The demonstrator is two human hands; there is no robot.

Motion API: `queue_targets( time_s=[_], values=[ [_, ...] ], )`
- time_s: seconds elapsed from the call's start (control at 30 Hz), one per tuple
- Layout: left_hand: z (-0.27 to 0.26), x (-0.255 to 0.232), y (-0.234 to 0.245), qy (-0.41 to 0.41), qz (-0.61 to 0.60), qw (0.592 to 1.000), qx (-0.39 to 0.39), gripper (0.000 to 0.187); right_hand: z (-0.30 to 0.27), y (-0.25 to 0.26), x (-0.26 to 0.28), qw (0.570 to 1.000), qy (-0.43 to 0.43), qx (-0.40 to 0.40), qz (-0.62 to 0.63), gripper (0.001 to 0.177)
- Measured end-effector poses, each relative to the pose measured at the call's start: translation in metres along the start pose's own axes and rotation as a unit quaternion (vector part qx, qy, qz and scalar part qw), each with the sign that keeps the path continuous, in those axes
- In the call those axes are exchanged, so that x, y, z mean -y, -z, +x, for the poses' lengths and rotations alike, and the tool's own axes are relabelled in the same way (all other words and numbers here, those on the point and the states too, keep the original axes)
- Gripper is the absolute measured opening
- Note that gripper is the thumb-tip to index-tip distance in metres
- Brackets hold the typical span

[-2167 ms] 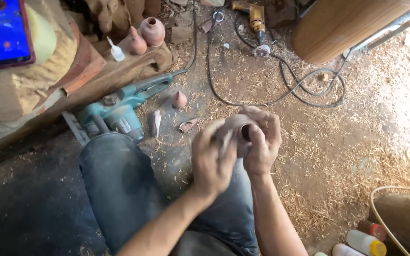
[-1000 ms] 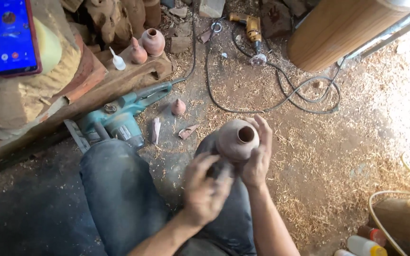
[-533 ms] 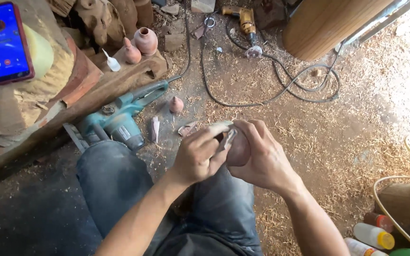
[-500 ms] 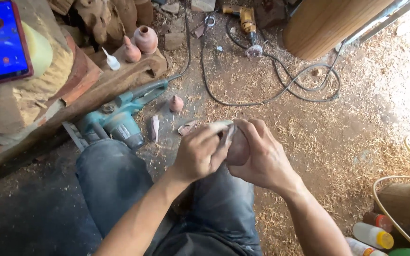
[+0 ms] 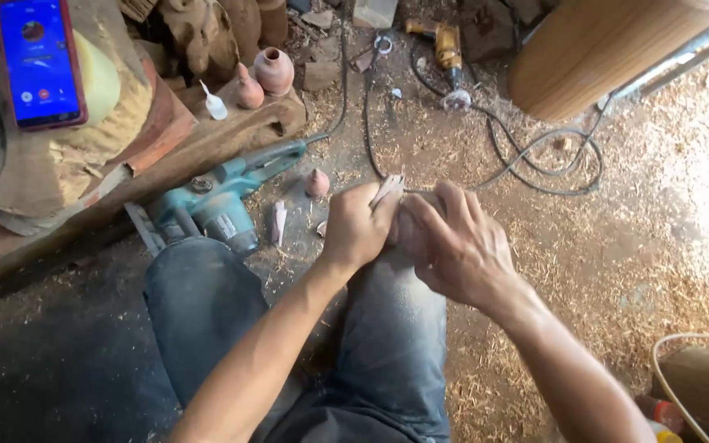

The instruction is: Sanding a small hand-carved wooden object with sandpaper to smooth the surface.

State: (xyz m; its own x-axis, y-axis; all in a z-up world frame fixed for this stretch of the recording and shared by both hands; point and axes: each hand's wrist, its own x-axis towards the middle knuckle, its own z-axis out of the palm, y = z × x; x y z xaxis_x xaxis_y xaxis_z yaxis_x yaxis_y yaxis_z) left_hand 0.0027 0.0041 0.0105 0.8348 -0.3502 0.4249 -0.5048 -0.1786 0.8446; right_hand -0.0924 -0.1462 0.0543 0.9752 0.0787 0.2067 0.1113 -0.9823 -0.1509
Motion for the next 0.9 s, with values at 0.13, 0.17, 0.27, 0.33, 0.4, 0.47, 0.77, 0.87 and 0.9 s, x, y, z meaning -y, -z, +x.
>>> queue_targets(
  time_s=[0.13, 0.17, 0.27, 0.33, 0.4, 0.47, 0.77, 0.87, 0.9],
  values=[
    [-0.021, -0.016, 0.006, -0.07, -0.115, 0.991, 0.023, 0.024, -0.006, 0.022, 0.006, 0.994, -0.048, 0.043, 0.084, 0.127],
    [-0.028, -0.009, 0.002, -0.067, -0.117, 0.99, 0.027, 0.024, -0.008, 0.02, -0.004, 0.994, -0.052, 0.046, 0.085, 0.127],
    [-0.046, 0.004, -0.008, -0.203, -0.055, 0.977, -0.017, 0.025, -0.02, 0.005, -0.024, 0.939, -0.145, -0.002, 0.312, 0.137],
    [-0.046, 0.005, -0.01, -0.224, -0.052, 0.972, -0.044, 0.026, -0.026, -0.017, -0.025, 0.868, -0.258, 0.026, 0.422, 0.08],
    [-0.035, 0.0, -0.019, -0.199, -0.06, 0.977, -0.047, 0.022, -0.036, -0.032, -0.018, 0.868, -0.281, -0.04, 0.408, 0.078],
    [-0.025, 0.0, -0.018, -0.169, -0.069, 0.982, -0.047, 0.021, -0.043, -0.05, -0.013, 0.86, -0.307, -0.102, 0.394, 0.079],
    [-0.014, -0.028, 0.012, 0.165, -0.151, 0.974, 0.033, 0.036, -0.035, -0.066, -0.016, 0.911, 0.038, -0.359, 0.2, 0.077],
    [-0.026, -0.015, 0.006, -0.058, -0.103, 0.993, -0.006, 0.025, -0.036, -0.041, -0.004, 0.886, -0.036, -0.226, 0.404, 0.095],
    [-0.028, -0.016, 0.004, -0.122, -0.094, 0.988, -0.019, 0.023, -0.04, -0.035, -0.009, 0.861, -0.133, -0.14, 0.47, 0.093]
  ],
)
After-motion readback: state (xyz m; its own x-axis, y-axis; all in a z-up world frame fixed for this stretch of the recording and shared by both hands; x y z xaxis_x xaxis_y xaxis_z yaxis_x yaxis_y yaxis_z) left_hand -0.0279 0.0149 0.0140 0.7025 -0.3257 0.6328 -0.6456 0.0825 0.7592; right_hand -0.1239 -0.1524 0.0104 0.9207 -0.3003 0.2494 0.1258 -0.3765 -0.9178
